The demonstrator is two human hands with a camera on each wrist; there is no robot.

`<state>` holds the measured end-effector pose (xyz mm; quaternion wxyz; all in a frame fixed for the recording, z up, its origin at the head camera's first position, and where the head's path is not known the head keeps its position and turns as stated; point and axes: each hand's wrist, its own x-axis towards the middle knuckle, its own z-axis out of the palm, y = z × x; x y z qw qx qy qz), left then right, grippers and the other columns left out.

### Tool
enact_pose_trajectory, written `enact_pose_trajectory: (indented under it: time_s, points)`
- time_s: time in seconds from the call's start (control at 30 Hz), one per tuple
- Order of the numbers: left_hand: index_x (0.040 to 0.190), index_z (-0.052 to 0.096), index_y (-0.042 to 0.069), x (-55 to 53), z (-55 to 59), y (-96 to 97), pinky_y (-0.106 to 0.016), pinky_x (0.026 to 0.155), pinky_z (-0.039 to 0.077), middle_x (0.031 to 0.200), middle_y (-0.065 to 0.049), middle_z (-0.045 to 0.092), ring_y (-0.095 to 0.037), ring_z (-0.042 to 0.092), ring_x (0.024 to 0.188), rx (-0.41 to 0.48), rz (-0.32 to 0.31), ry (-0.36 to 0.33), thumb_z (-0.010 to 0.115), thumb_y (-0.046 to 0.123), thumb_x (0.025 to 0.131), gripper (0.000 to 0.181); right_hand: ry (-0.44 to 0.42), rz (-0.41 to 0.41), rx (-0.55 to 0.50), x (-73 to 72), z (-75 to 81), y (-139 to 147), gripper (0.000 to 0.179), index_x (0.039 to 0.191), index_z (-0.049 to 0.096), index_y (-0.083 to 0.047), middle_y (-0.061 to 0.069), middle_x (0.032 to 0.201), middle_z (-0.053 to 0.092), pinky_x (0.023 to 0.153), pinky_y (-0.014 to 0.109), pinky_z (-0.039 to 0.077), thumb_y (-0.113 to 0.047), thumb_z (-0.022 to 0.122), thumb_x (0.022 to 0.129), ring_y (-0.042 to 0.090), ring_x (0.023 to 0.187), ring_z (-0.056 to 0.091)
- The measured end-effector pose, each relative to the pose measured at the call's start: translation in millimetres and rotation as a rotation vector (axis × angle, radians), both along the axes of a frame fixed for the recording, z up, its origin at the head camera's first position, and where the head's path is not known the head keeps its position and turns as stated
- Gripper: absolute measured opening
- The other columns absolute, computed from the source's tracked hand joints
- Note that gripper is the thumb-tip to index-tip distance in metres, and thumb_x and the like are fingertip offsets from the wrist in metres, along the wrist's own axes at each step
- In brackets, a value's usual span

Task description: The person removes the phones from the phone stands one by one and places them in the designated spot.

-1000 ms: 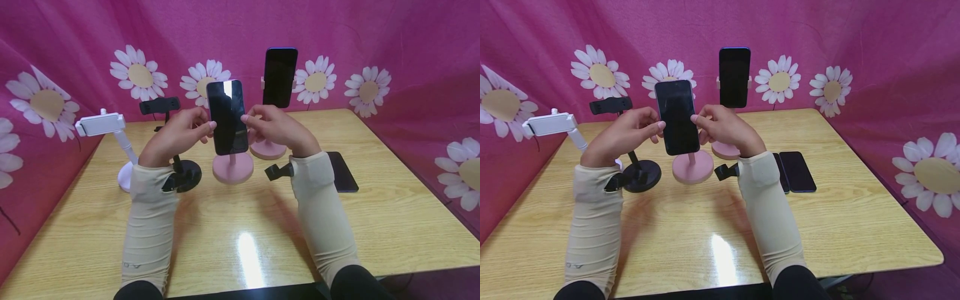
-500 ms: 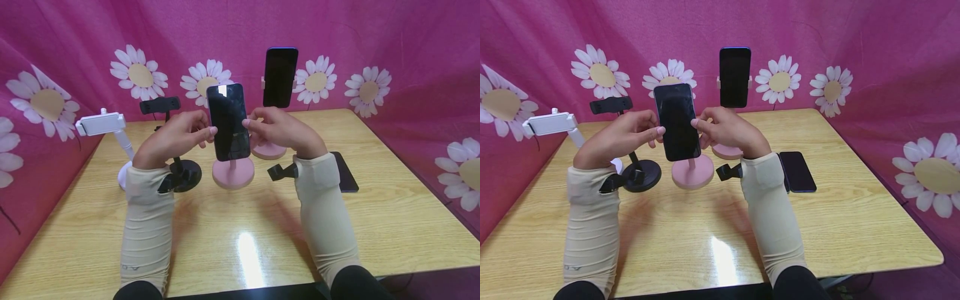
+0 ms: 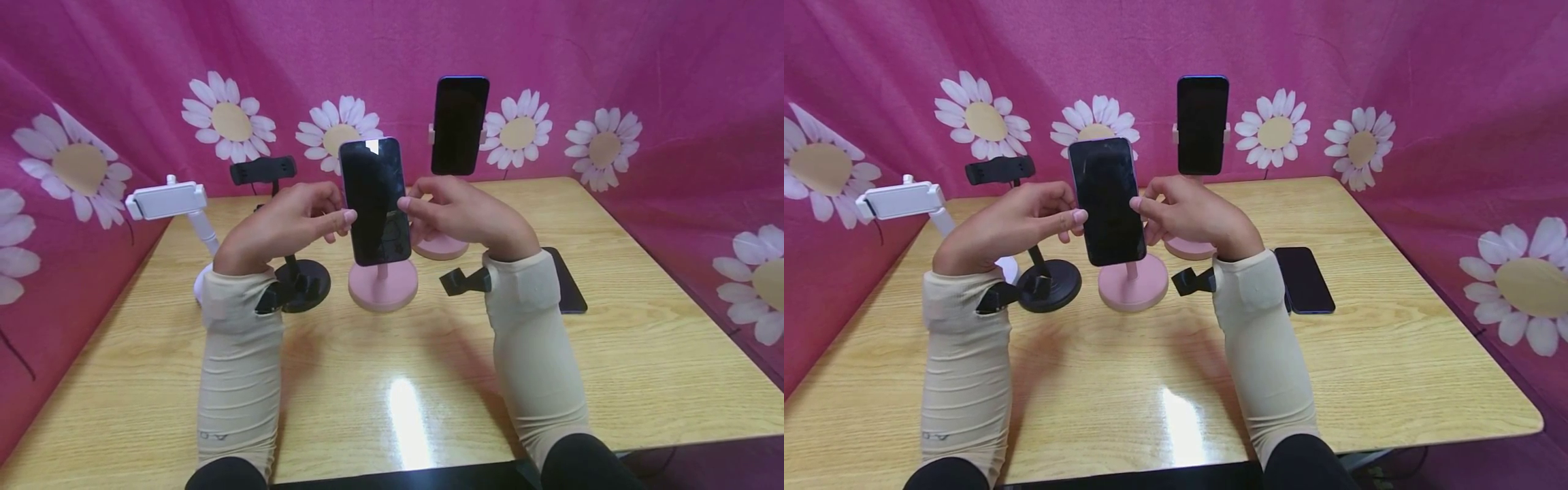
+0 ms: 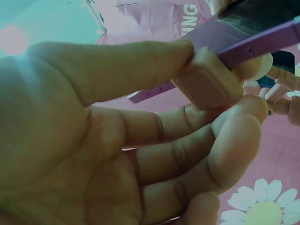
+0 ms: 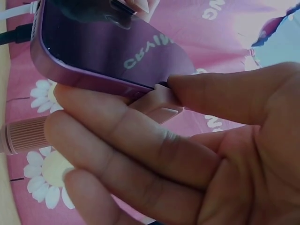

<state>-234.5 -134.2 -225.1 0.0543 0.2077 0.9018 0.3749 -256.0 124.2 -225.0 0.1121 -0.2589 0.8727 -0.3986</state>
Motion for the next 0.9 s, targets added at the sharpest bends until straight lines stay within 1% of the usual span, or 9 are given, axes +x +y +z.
enact_pose_trajectory:
  time_s: [0.1,0.2,0.33,0.47,0.6,0.67,0.77,0.87,0.9]
  points:
    - [0.107,0.061,0.008,-1.4,-0.3,-1.6,-0.041,0.082,0.046,0.096,-0.01,0.064,-0.026,0.059,0.09,0.002,0.001,-0.001,0.062,0.034,0.094,0.029,-0.011,-0.01,-0.001,0.1,0.0,-0.1,0.032,0.113,0.058,-0.01,0.009,0.096,0.069,0.088,0.043,0.049,-0.037,0.054,0.098,0.022,0.09,0.068]
    - [0.108,0.062,0.009,-1.6,0.1,-3.2,-0.042,0.081,0.045,0.098,-0.01,0.063,-0.026,0.059,0.091,0.002,0.009,-0.005,0.064,0.037,0.092,0.032,0.026,-0.028,-0.006,2.0,0.2,-0.6,0.033,0.113,0.057,-0.01,0.009,0.096,0.068,0.085,0.041,0.05,-0.039,0.056,0.097,0.022,0.088,0.067]
    - [0.108,0.062,0.01,-2.4,0.2,-5.6,-0.042,0.081,0.045,0.1,-0.009,0.063,-0.026,0.058,0.093,0.001,0.014,-0.007,0.065,0.039,0.091,0.034,0.134,-0.108,-0.033,5.2,0.8,-5.8,0.043,0.118,0.052,-0.012,0.008,0.102,0.064,0.078,0.038,0.051,-0.045,0.06,0.093,0.021,0.09,0.063]
    - [0.105,0.062,0.009,-4.5,-0.8,-8.3,-0.042,0.082,0.045,0.1,-0.009,0.063,-0.026,0.058,0.093,-0.008,0.003,0.0,0.066,0.037,0.09,0.031,0.239,-0.202,-0.155,6.2,-1.9,-20.0,0.058,0.13,0.043,-0.015,0.005,0.111,0.062,0.083,0.04,0.05,-0.049,0.065,0.088,0.018,0.097,0.06]
    - [0.103,0.061,0.008,-6.2,-1.7,-10.0,-0.042,0.081,0.045,0.099,-0.01,0.063,-0.026,0.058,0.092,-0.014,-0.012,0.002,0.066,0.036,0.091,0.031,0.371,-0.227,-0.295,7.9,-8.0,-39.5,0.07,0.14,0.033,-0.017,0.004,0.111,0.06,0.085,0.037,0.05,-0.044,0.069,0.086,0.015,0.096,0.06]
    - [0.102,0.061,0.008,-7.1,-2.1,-10.1,-0.042,0.081,0.045,0.098,-0.01,0.062,-0.025,0.059,0.092,-0.013,-0.014,-0.002,0.065,0.036,0.091,0.03,0.454,-0.254,-0.319,9.0,-10.9,-49.2,0.079,0.145,0.027,-0.019,0.004,0.115,0.056,0.084,0.034,0.05,-0.045,0.071,0.084,0.013,0.097,0.057]
    - [0.103,0.061,0.008,-8.4,-2.7,-9.7,-0.042,0.082,0.045,0.098,-0.011,0.062,-0.025,0.058,0.092,-0.003,-0.021,-0.01,0.065,0.035,0.09,0.03,0.605,-0.326,-0.294,10.2,-15.4,-62.3,0.089,0.149,0.023,-0.02,0.005,0.117,0.052,0.085,0.032,0.047,-0.047,0.073,0.08,0.013,0.101,0.053]
    - [0.107,0.061,0.01,-9.5,-3.3,-9.1,-0.042,0.083,0.044,0.098,-0.01,0.061,-0.026,0.058,0.093,0.018,-0.036,-0.017,0.065,0.035,0.09,0.031,0.752,-0.423,-0.212,10.7,-20.7,-72.7,0.092,0.15,0.024,-0.021,0.006,0.115,0.051,0.093,0.039,0.038,-0.052,0.072,0.079,0.014,0.101,0.052]
    - [0.108,0.061,0.01,-9.8,-3.5,-8.8,-0.042,0.084,0.043,0.098,-0.011,0.061,-0.026,0.058,0.092,0.024,-0.044,-0.017,0.065,0.035,0.09,0.031,0.778,-0.444,-0.197,10.8,-22.4,-75.4,0.092,0.15,0.024,-0.021,0.007,0.113,0.051,0.091,0.04,0.038,-0.052,0.072,0.079,0.015,0.099,0.052]
